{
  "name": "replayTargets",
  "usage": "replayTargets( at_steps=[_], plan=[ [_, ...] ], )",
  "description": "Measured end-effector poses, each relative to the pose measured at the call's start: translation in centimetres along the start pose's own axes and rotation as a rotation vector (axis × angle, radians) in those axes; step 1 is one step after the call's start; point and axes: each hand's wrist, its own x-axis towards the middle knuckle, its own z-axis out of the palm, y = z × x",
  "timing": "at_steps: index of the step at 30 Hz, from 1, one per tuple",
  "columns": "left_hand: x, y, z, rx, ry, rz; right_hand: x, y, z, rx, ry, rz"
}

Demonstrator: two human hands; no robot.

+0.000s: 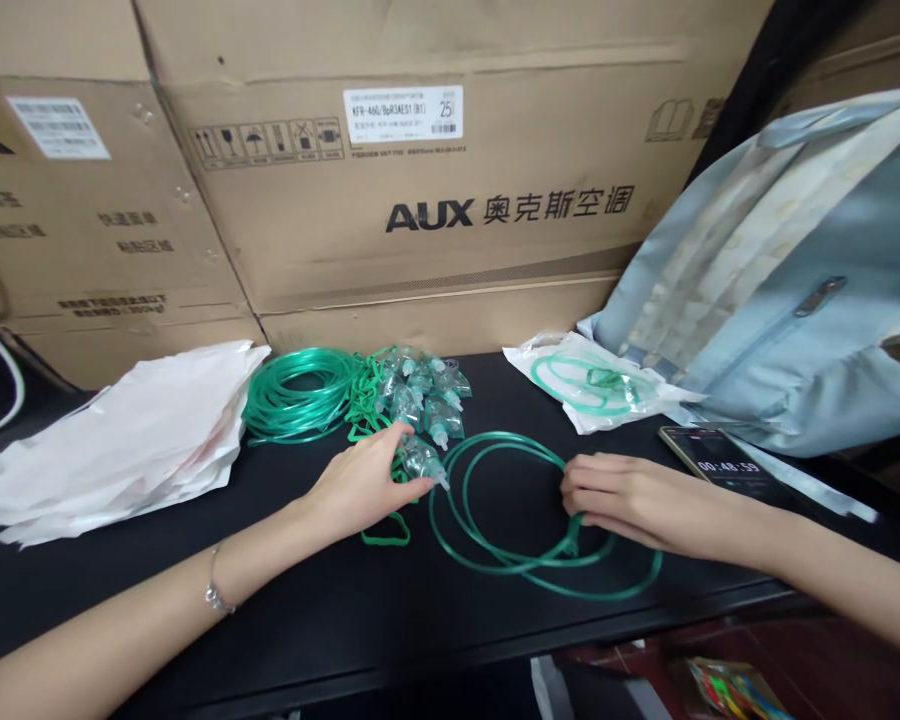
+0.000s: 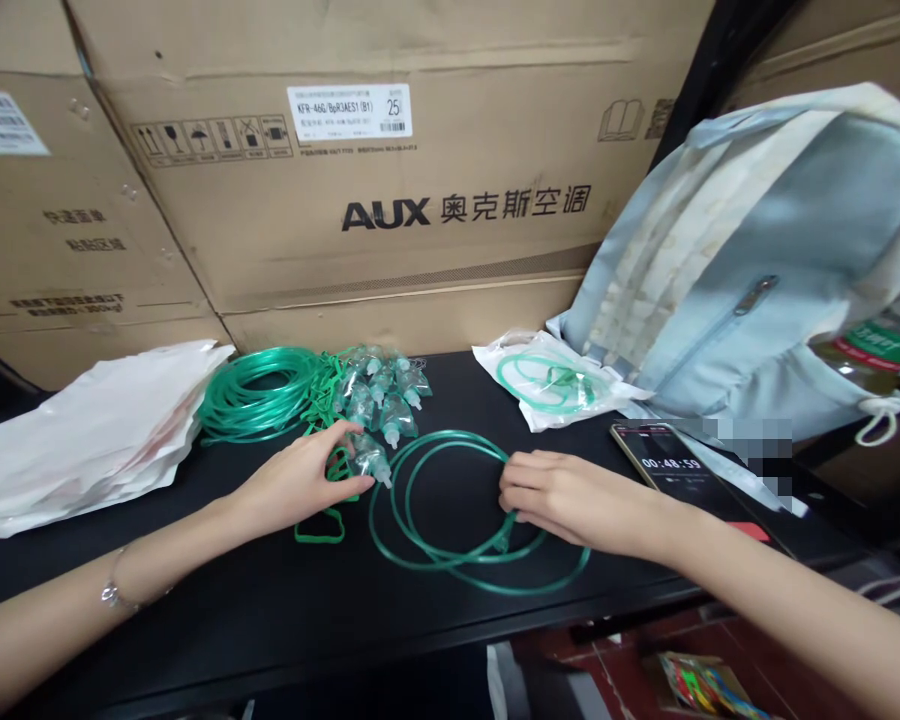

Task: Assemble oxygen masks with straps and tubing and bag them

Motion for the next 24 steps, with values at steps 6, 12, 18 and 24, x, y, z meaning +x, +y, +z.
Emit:
replayTargets(
  at_steps=[6, 12, 18, 24],
  plan=[
    [-0.8, -1.2, -0.1, -0.168, 0.005, 0.027, 1.7, -0.5, -0.7, 0.169, -0.054, 0.038],
    [-1.7, -1.0, 0.3, -0.315, -0.044, 0.052, 2.5, -0.7, -1.9, 0.286, -0.168, 0.112],
    [-1.7, 0.2, 0.0, -0.307, -0.098, 0.156, 2.9, -0.6, -2.2, 0.299, -0.242, 0.080],
    [-1.1, 1.0, -0.7, -0.271, -0.216, 0.209, 3.6, -0.9, -2.0, 0.233, -0.242, 0.081]
  ],
)
